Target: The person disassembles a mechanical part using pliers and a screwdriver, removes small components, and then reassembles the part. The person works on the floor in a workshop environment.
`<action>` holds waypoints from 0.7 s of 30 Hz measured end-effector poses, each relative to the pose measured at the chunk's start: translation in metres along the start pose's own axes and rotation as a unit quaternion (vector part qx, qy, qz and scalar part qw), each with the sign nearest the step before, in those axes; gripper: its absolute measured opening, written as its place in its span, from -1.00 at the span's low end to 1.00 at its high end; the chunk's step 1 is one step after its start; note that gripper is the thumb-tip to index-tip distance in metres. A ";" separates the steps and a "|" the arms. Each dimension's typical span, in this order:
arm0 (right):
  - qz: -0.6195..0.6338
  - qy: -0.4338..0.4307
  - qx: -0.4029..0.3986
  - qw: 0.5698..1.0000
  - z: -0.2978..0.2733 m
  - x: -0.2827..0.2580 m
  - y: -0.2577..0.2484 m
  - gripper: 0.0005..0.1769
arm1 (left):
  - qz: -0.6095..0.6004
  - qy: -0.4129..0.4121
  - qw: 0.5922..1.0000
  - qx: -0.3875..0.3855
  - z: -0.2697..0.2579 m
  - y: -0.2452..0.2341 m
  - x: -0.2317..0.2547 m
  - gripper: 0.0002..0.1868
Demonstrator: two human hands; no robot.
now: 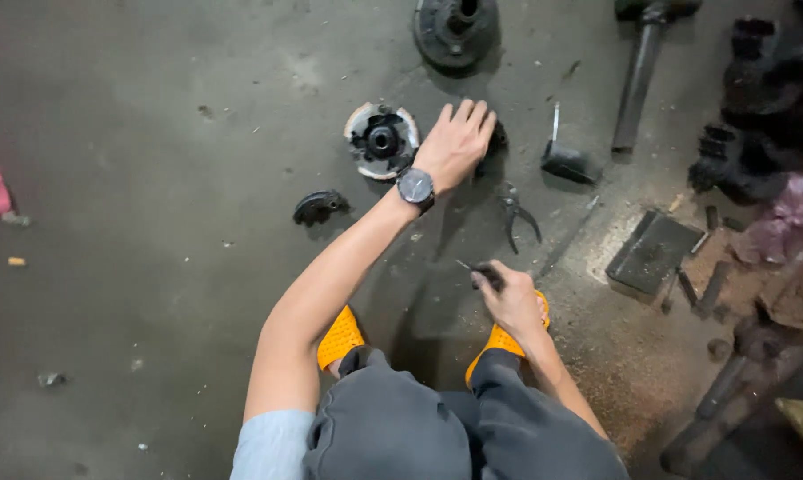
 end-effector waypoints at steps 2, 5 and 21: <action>-0.007 0.010 -0.006 1.000 0.001 0.000 -0.003 -0.92 | 0.004 -0.008 1.000 0.004 0.017 -0.003 0.002 -0.77; -0.006 -0.003 -0.002 1.000 0.002 -0.005 -0.008 -0.91 | 0.006 -0.005 1.000 -0.002 0.029 -0.009 0.002 -0.90; -0.012 -0.252 0.131 0.959 0.009 -0.103 -0.091 -0.85 | -0.760 -0.404 0.500 0.101 -0.098 -0.084 0.002 -0.89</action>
Point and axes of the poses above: each hand's wrist, its own z-axis towards the middle knuckle, its own y-axis out of the palm, x = y × z, the point moved 6 cm from there along z, towards the middle knuckle
